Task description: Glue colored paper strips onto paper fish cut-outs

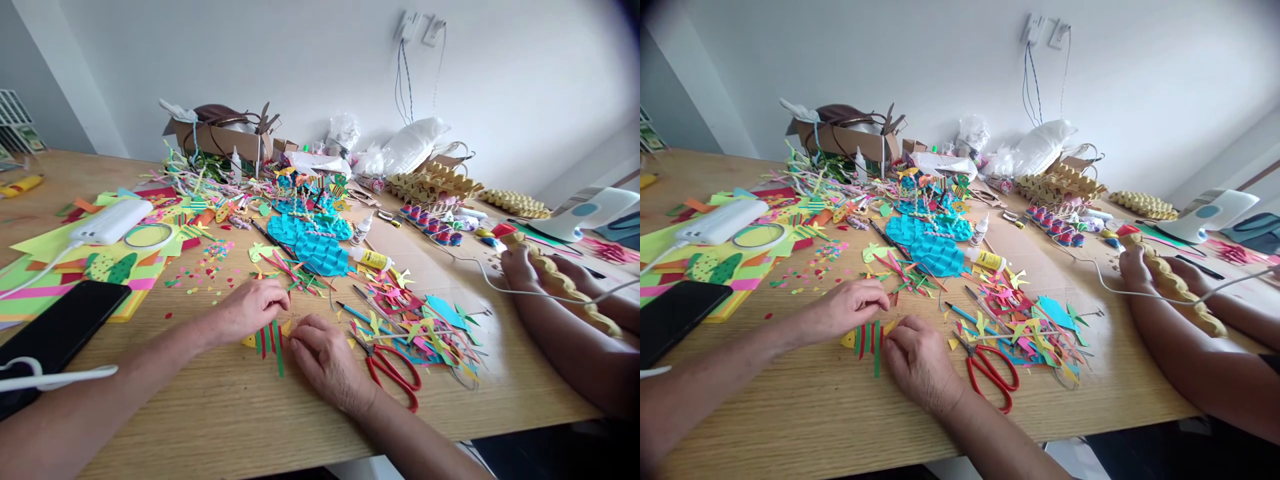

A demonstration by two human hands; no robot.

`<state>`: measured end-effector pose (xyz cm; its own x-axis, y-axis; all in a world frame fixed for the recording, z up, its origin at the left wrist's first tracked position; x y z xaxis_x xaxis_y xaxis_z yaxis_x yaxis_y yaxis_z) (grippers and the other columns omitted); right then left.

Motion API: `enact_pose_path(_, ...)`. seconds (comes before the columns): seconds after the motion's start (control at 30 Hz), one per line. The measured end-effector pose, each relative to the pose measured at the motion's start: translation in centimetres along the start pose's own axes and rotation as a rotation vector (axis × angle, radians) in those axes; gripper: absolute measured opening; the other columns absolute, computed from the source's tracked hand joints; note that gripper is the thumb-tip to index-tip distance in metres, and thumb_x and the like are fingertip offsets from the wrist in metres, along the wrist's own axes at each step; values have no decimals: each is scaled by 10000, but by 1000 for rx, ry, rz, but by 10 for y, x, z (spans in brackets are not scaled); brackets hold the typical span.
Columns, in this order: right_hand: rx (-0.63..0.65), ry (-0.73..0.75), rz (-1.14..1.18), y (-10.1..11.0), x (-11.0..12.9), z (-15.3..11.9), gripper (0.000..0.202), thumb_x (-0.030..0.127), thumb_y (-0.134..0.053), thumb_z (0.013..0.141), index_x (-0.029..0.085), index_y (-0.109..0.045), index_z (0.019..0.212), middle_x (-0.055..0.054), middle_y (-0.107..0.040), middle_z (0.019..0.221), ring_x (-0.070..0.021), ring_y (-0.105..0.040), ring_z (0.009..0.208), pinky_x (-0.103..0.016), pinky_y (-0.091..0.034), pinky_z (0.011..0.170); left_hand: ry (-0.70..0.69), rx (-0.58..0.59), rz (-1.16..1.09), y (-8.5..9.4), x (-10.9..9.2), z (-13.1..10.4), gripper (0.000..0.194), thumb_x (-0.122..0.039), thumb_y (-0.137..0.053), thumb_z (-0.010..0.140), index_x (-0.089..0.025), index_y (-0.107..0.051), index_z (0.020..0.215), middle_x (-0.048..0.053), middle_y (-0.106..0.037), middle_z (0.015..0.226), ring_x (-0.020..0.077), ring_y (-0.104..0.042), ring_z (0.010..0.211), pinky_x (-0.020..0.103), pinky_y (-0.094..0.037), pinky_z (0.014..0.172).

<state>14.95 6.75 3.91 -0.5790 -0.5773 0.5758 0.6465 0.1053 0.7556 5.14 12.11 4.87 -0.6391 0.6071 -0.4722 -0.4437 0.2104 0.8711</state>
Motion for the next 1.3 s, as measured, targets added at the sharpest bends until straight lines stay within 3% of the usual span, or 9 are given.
enact_pose_path(0.17, -37, -95, 81, 4, -11, 4, 179, 83, -469, 796, 150, -625, 739, -34, -591, 735, -122, -549, 690, -218, -429, 633, -80, 178, 208, -18, -16, -31, 268, -31, -401, 800, -187, -618, 780, 20, -590, 814, 159, -545, 794, 251, -424, 714)
enact_pose_path(0.37, 139, -167, 46, 2, -16, 18, 177, 44, -516, 737, 155, -654, 744, -16, -630, 737, -115, -568, 699, -204, -420, 638, -11, 180, 345, -36, -27, -62, 359, -42, -350, 845, -215, -534, 1100, 44, -550, 1005, 179, -507, 919, 305, -431, 816)
enact_pose_path(0.57, 263, -182, -21, -10, -13, 32, 193, 52, -510, 722, 160, -667, 750, -20, -660, 765, -116, -575, 693, -195, -419, 632, -1, 116, 441, -42, -28, -63, 346, -40, -343, 851, -185, -548, 1089, 55, -553, 982, 192, -494, 904, 325, -438, 804)
enact_pose_path(0.77, 267, -190, -40, -15, -15, 33, 200, 51, -506, 725, 158, -671, 762, -28, -667, 776, -124, -584, 718, -200, -420, 652, -22, 67, 476, -47, -23, -65, 331, -59, -379, 855, -197, -533, 1113, 53, -544, 962, 193, -482, 885, 317, -432, 781)
enact_pose_path(1.3, 233, -185, -43, -17, -19, 33, 179, 77, -505, 743, 157, -663, 766, -19, -652, 752, -116, -565, 689, -196, -392, 615, -56, 67, 531, -49, -25, -66, 345, -68, -402, 853, -182, -513, 1159, 59, -546, 961, 206, -477, 870, 323, -428, 769)
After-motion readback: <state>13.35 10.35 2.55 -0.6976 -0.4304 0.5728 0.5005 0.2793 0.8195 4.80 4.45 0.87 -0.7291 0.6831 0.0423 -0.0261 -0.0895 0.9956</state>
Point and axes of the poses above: each hand's wrist, its own z-axis towards the middle knuckle, its own y-axis out of the back of the hand, x = y × z, the point moved 7 cm from there along z, towards the middle knuckle
